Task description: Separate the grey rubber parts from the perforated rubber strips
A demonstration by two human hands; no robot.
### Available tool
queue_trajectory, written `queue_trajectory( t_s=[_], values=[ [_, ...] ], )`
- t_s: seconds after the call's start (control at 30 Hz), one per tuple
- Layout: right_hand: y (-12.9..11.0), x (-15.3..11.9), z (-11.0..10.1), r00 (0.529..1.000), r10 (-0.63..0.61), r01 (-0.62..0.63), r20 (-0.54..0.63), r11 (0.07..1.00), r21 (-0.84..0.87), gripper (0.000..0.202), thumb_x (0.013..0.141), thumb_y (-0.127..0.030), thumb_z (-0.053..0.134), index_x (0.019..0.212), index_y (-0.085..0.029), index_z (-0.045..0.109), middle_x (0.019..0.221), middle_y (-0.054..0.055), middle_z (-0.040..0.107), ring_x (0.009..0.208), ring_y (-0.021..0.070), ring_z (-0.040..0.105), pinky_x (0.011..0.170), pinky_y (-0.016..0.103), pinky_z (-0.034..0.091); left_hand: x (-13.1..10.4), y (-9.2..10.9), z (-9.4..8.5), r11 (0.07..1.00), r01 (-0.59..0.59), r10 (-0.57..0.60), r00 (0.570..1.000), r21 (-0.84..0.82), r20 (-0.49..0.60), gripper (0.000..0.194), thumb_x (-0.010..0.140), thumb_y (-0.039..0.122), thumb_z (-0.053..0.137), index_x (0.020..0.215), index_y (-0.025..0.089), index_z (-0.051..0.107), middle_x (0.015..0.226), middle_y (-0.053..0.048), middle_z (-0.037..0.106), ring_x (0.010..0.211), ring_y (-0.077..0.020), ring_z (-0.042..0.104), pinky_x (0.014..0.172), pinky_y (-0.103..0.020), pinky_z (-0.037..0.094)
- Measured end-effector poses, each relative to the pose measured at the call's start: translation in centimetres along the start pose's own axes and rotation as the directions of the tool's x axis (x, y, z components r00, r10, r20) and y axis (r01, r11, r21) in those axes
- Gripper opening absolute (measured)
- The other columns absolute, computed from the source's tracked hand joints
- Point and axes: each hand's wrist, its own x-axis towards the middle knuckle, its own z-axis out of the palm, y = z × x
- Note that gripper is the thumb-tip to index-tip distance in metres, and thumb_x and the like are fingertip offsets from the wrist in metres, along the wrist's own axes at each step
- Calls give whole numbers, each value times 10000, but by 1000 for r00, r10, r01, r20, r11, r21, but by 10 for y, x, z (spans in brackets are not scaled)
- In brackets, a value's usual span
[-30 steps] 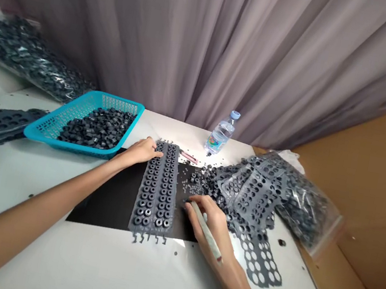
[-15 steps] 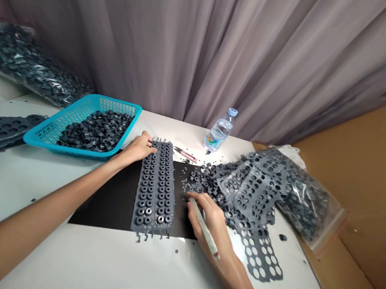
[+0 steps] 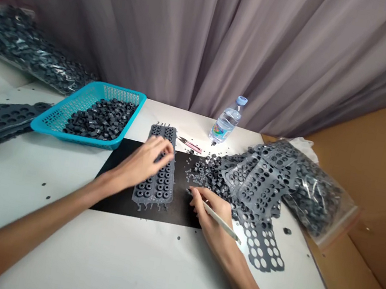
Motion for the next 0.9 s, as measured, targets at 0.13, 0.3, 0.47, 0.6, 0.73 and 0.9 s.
queue_trajectory(
  t_s=[0.13,0.3,0.47,0.6,0.73,0.9],
  values=[
    [3,0,8,985,140,-163,98,944,287,313,1019,-492,633,987,-192,716,748,17,707,586,154,665,540,258,561,-54,32,-6,980,-167,192,932,-106,308,151,1092,325,552,1210,254,614,1194,-48,629,1150,-231,613,1024,-383,505],
    [5,-2,28,965,171,-247,199,848,470,233,974,-406,683,937,-176,675,791,24,714,613,150,694,584,272,620,-69,32,-5,986,-129,158,924,-103,347,236,1078,231,528,1298,256,610,1235,-64,597,1159,-230,627,1017,-361,512],
    [-1,-1,37,967,151,-227,204,876,426,138,972,-297,629,931,-178,687,785,12,695,644,147,684,607,262,602,-63,27,-7,985,-83,135,917,-154,374,214,1072,198,534,1250,255,640,1232,-53,592,1129,-200,643,1004,-323,506],
    [-4,0,36,968,154,-230,198,859,458,85,943,-266,658,936,-186,687,808,6,702,652,142,665,604,255,599,-63,22,-6,975,-129,190,907,-182,376,214,1061,168,550,1232,253,645,1204,-50,626,1181,-214,610,1052,-342,476],
    [-3,-2,35,970,139,-216,199,867,449,61,953,-240,649,925,-197,680,806,0,701,665,140,665,618,249,588,-64,20,-5,972,-152,210,905,-181,370,203,1061,160,556,1225,243,642,1187,-46,650,1178,-218,598,1051,-351,470],
    [2,-2,38,971,133,-206,198,886,415,84,969,-265,652,939,-198,694,803,5,712,665,146,679,610,249,580,-64,23,-7,971,-182,229,896,-157,381,184,1077,155,542,1213,225,643,1197,-44,661,1183,-218,584,1074,-364,451]
  ],
)
